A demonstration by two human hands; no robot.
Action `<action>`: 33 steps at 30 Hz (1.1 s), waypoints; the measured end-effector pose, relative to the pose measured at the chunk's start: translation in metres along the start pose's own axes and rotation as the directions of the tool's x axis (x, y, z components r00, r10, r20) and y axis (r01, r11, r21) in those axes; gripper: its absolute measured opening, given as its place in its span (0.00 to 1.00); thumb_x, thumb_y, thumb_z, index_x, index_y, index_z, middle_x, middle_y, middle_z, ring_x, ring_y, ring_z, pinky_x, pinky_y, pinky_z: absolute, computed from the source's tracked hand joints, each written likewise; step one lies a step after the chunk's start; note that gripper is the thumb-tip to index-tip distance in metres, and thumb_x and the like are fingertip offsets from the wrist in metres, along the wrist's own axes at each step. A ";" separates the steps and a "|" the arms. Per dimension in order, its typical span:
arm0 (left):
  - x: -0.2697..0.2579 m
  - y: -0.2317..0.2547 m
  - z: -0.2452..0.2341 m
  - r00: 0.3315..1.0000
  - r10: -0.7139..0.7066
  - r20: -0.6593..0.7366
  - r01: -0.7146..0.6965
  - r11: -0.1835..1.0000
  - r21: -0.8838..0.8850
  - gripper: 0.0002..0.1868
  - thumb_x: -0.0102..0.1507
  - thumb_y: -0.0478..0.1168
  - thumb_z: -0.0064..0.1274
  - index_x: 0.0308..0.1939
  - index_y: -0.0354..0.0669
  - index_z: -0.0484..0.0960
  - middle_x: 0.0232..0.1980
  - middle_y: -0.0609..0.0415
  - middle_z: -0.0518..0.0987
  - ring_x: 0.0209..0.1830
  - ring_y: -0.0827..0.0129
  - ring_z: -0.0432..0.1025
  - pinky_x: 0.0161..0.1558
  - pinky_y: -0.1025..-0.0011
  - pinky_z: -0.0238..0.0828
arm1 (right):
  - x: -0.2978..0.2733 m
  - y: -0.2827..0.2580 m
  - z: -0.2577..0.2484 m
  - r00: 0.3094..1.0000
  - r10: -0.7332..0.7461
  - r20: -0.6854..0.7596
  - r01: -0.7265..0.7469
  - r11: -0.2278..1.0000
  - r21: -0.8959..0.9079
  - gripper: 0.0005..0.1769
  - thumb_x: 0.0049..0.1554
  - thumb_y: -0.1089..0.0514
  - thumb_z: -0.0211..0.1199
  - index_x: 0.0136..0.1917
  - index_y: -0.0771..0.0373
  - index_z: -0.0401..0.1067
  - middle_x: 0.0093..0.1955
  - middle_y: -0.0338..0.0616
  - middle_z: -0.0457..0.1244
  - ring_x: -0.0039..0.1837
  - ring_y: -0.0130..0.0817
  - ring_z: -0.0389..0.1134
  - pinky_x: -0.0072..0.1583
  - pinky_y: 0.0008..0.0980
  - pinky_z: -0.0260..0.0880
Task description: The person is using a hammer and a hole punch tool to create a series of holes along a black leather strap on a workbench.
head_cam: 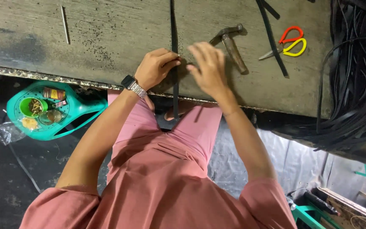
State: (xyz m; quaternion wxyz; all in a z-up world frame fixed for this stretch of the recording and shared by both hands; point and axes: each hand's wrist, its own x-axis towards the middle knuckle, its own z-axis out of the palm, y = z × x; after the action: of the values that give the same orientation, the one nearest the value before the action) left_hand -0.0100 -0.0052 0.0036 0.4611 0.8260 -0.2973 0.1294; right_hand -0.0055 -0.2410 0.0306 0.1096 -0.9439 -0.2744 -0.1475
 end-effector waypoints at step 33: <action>0.001 0.004 -0.016 0.971 -0.233 -0.044 0.215 0.944 -0.249 0.08 0.73 0.35 0.55 0.40 0.36 0.83 0.35 0.52 0.85 0.34 0.71 0.81 0.36 0.76 0.75 | -0.001 -0.044 0.002 0.967 0.017 0.254 -0.078 0.969 0.235 0.39 0.61 0.42 0.67 0.80 0.45 0.56 0.82 0.43 0.50 0.83 0.46 0.47 0.80 0.57 0.40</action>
State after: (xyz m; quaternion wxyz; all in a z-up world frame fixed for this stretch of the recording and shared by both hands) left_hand -0.0106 0.0062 0.0155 0.5808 0.7866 -0.1978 0.0689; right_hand -0.0301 -0.2046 0.0340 0.1924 -0.9407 -0.2791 0.0099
